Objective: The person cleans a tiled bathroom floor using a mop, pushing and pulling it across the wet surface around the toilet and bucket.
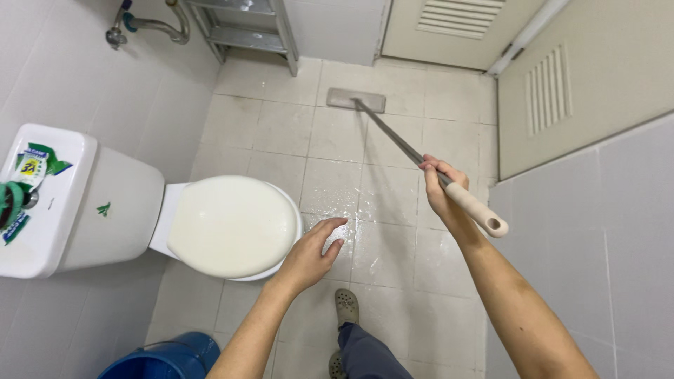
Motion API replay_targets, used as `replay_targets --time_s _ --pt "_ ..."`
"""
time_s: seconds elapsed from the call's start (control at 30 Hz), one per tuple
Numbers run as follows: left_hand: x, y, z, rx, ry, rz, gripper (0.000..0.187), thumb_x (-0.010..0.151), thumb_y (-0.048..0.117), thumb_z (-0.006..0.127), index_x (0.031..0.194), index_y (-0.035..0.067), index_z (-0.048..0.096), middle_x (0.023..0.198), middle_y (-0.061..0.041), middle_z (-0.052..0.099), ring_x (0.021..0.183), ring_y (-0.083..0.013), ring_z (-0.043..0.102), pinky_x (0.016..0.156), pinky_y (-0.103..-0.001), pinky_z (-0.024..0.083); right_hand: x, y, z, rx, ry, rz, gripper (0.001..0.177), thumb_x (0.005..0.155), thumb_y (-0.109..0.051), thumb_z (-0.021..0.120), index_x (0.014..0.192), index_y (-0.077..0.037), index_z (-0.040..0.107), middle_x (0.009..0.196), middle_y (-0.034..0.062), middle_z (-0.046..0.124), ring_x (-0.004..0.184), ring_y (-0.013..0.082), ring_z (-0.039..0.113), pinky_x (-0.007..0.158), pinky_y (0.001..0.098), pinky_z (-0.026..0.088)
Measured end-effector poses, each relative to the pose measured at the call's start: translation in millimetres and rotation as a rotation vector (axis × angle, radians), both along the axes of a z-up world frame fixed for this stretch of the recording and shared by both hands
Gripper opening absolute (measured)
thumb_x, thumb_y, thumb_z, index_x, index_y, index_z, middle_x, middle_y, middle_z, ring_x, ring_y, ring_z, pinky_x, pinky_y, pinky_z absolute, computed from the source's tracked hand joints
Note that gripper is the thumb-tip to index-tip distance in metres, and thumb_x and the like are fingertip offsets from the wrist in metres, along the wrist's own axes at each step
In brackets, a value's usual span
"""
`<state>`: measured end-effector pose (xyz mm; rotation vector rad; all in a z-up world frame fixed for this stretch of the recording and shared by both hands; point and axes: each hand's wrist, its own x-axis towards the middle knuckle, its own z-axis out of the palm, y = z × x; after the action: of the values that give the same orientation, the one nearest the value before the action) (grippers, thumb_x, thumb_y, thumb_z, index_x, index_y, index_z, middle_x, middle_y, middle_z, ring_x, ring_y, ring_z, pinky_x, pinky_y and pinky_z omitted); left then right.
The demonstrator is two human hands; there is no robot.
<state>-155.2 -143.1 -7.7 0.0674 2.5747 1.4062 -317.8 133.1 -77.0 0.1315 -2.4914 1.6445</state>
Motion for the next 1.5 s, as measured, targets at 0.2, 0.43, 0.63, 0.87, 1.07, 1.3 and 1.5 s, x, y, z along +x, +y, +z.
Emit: replay_targets --time_s 0.2,0.43,0.63,0.87,1.07,1.3,1.5 --pt "-12 -18 -2 0.008 -0.053 0.047 0.040 0.098 0.019 0.056 0.137 0.011 0.057 0.142 -0.008 0.060 0.132 -0.0273 0.057 0.108 -0.039 0.047 -49 -44 -26 0.018 0.083 0.047 0.016 0.097 -0.007 0.061 0.099 0.001 0.075 0.123 0.0252 0.071 0.114 0.0278 0.072 0.096 0.0339 0.054" --pt "-3 -18 -6 0.000 -0.113 0.068 0.039 0.099 0.021 0.056 0.137 0.012 0.057 0.142 -0.007 0.060 0.133 -0.0261 0.057 0.108 -0.038 0.047 -42 -72 -30 0.094 0.132 0.089 0.013 0.094 -0.006 0.064 0.097 -0.001 0.075 0.118 0.0273 0.073 0.106 0.0306 0.074 0.087 0.0338 0.057" --pt "19 -13 -5 0.017 -0.037 0.030 0.039 0.097 0.019 0.058 0.135 0.010 0.060 0.138 -0.010 0.062 0.128 -0.0292 0.060 0.105 -0.039 0.049 19 -80 -20 0.087 0.119 0.113 0.012 0.092 -0.005 0.063 0.096 -0.001 0.074 0.118 0.0270 0.072 0.101 0.0297 0.076 0.075 0.0313 0.058" --pt "60 -20 -12 -0.047 0.022 0.033 0.036 0.095 0.018 0.060 0.130 0.009 0.064 0.130 -0.012 0.068 0.119 -0.0320 0.065 0.098 -0.041 0.052 107 -91 -9 0.108 0.102 0.125 0.011 0.091 -0.004 0.063 0.094 0.000 0.073 0.110 0.0238 0.075 0.107 0.0310 0.074 0.079 0.0336 0.058" --pt "108 -39 -26 -0.061 0.047 -0.027 0.036 0.095 0.016 0.061 0.129 0.008 0.064 0.129 -0.013 0.068 0.118 -0.0323 0.064 0.099 -0.041 0.050 189 -111 2 0.114 0.041 0.104 0.010 0.091 -0.004 0.064 0.093 -0.002 0.074 0.111 0.0228 0.074 0.111 0.0295 0.074 0.081 0.0339 0.060" --pt "150 -56 -52 -0.024 0.115 -0.106 0.042 0.092 0.014 0.063 0.133 0.006 0.061 0.133 -0.016 0.066 0.124 -0.0340 0.061 0.103 -0.041 0.048 279 -136 23 0.122 0.069 0.065 0.010 0.090 -0.002 0.064 0.094 0.000 0.073 0.099 0.0206 0.076 0.121 0.0314 0.071 0.087 0.0359 0.060" --pt "169 -40 -76 0.030 0.123 -0.162 0.068 0.087 0.012 0.070 0.148 0.008 0.042 0.149 -0.019 0.049 0.139 -0.0374 0.047 0.112 -0.045 0.041 339 -147 47 0.123 0.062 0.078 0.012 0.088 -0.002 0.064 0.094 0.002 0.073 0.102 0.0202 0.077 0.119 0.0313 0.070 0.092 0.0372 0.061"
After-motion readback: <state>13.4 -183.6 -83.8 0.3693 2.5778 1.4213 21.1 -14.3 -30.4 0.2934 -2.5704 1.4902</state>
